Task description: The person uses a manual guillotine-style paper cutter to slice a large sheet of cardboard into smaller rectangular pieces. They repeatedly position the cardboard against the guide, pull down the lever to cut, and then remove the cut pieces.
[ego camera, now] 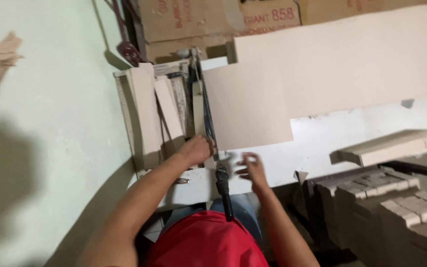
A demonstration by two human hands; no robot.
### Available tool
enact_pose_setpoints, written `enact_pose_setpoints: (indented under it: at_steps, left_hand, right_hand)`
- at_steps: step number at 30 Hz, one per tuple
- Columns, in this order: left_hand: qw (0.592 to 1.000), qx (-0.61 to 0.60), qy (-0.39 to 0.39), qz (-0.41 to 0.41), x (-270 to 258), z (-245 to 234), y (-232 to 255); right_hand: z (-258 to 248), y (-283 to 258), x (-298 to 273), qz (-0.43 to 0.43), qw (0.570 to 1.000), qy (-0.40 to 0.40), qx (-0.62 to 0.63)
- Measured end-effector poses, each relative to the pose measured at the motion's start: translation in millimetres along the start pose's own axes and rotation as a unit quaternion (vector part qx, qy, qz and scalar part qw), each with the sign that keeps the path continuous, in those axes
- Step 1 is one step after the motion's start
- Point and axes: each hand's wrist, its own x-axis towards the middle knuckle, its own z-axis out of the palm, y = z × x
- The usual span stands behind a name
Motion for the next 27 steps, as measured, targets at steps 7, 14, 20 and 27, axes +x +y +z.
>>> enact_pose_setpoints:
  at_steps: [7,14,20,27]
  left_hand:
    - [0.984,0.172,-0.007,0.05,-58,-33,-37]
    - [0.964,0.111,-0.099,-0.22,-53,-111,-13]
    - [0.952,0.067,-0.144,-0.263,-19,-178,32]
    - [0.937,-0.027,-0.152,-0.314,32,-139,32]
  right_hand:
    - [-40,-5,67,0.01,0.95,0.092,0.297]
    - [-58,35,31,-0.005,0.946,0.087,0.312]
    - [-16,28,43,-0.002,0.986,0.087,0.14]
    - [-14,-3,48,0.011,0.993,0.068,0.099]
